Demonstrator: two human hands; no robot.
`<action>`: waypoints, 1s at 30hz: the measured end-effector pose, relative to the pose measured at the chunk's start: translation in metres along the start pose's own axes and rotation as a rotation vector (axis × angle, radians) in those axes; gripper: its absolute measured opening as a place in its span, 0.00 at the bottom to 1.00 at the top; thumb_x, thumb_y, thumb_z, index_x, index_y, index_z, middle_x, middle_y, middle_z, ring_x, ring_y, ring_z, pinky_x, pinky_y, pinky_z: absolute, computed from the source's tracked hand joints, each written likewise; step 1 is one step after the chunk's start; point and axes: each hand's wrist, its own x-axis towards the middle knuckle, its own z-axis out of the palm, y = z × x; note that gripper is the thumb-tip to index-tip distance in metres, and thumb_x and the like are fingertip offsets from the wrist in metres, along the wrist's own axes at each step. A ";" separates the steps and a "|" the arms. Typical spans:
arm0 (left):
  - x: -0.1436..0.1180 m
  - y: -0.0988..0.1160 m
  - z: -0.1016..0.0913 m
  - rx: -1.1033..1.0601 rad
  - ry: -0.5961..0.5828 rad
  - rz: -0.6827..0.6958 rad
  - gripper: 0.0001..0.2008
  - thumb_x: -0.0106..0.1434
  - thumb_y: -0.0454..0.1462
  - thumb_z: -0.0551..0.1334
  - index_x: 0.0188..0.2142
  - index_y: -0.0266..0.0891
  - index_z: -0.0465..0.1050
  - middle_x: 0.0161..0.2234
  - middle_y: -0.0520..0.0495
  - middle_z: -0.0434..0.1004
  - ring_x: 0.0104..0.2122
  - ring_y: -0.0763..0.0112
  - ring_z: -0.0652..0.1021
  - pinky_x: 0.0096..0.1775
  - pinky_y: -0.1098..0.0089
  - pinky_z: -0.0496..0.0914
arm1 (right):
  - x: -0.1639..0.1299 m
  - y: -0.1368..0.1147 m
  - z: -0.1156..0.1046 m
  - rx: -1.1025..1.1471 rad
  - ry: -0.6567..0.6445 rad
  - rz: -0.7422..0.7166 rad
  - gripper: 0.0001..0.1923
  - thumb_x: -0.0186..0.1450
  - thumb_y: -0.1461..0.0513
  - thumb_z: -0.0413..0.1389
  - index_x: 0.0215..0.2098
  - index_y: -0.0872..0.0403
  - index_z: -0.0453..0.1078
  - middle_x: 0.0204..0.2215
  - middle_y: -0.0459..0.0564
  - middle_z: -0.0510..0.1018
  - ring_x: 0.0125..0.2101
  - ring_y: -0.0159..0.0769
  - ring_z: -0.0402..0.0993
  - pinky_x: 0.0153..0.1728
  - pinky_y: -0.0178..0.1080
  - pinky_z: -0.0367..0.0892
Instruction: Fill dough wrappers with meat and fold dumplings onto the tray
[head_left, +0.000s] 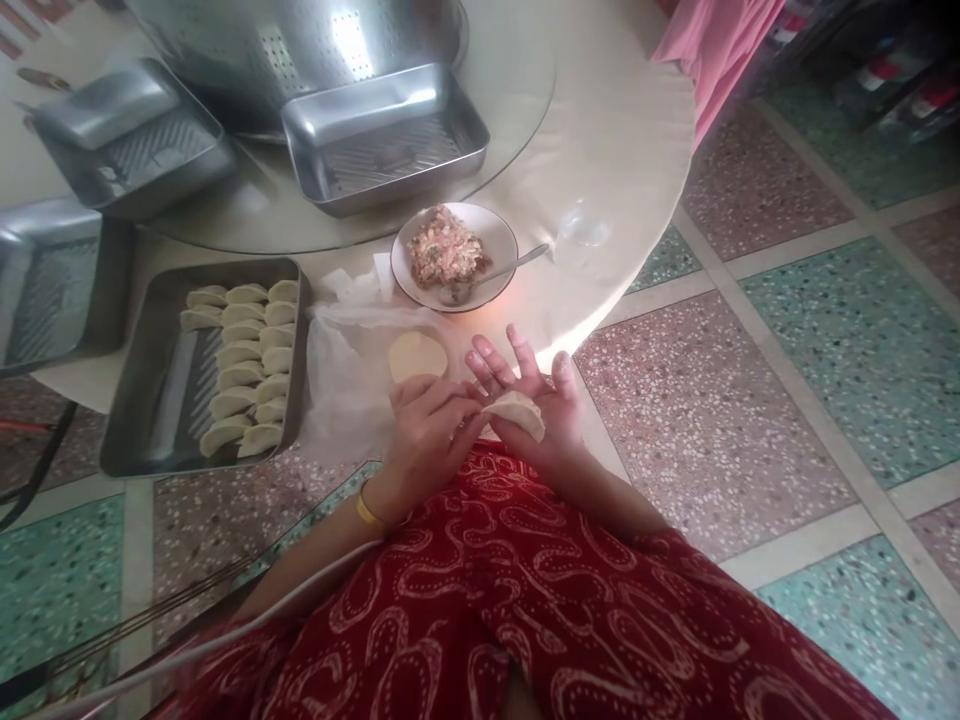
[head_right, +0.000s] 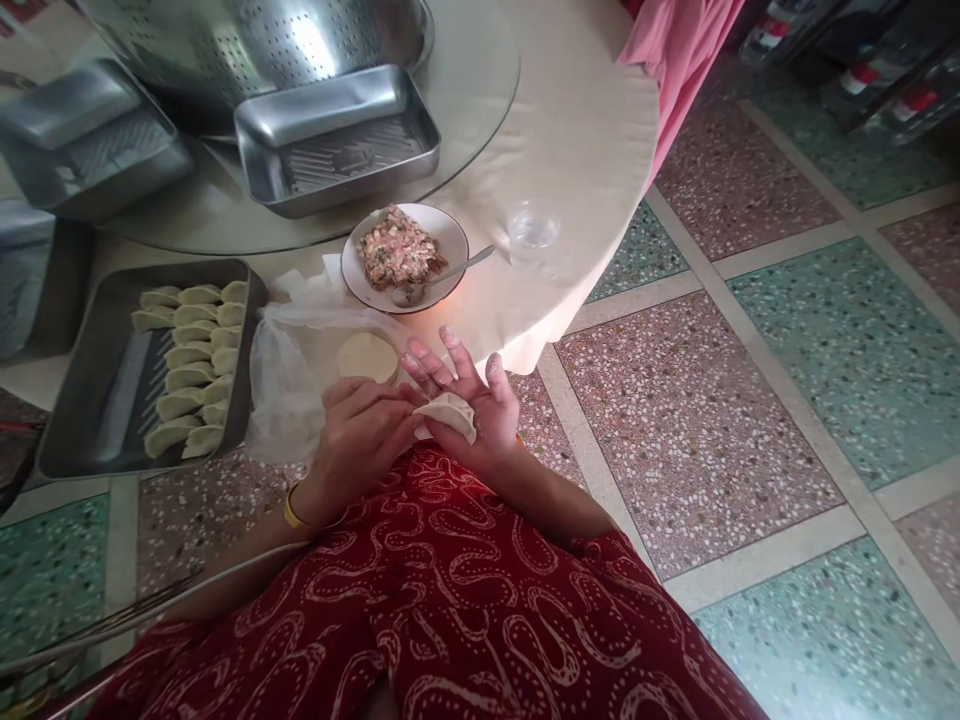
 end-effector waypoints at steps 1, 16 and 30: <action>0.000 0.000 0.000 -0.010 -0.015 -0.001 0.07 0.67 0.36 0.62 0.31 0.41 0.73 0.33 0.50 0.81 0.33 0.69 0.75 0.41 0.60 0.67 | 0.000 0.000 0.000 -0.002 -0.003 -0.005 0.30 0.67 0.39 0.38 0.60 0.39 0.63 0.60 0.47 0.73 0.54 0.40 0.72 0.49 0.48 0.72; 0.003 0.006 -0.003 -0.084 0.038 0.083 0.04 0.63 0.33 0.66 0.36 0.42 0.72 0.34 0.53 0.80 0.35 0.70 0.77 0.41 0.63 0.69 | -0.011 0.003 0.003 -0.015 -0.059 0.018 0.25 0.67 0.40 0.45 0.52 0.39 0.70 0.54 0.44 0.77 0.58 0.39 0.70 0.63 0.51 0.59; -0.006 0.001 -0.007 0.001 0.080 0.044 0.08 0.64 0.41 0.66 0.40 0.42 0.73 0.34 0.50 0.83 0.33 0.68 0.77 0.37 0.64 0.67 | -0.007 0.008 -0.002 -0.056 -0.089 0.034 0.28 0.65 0.38 0.46 0.55 0.39 0.68 0.57 0.46 0.75 0.58 0.40 0.69 0.62 0.51 0.60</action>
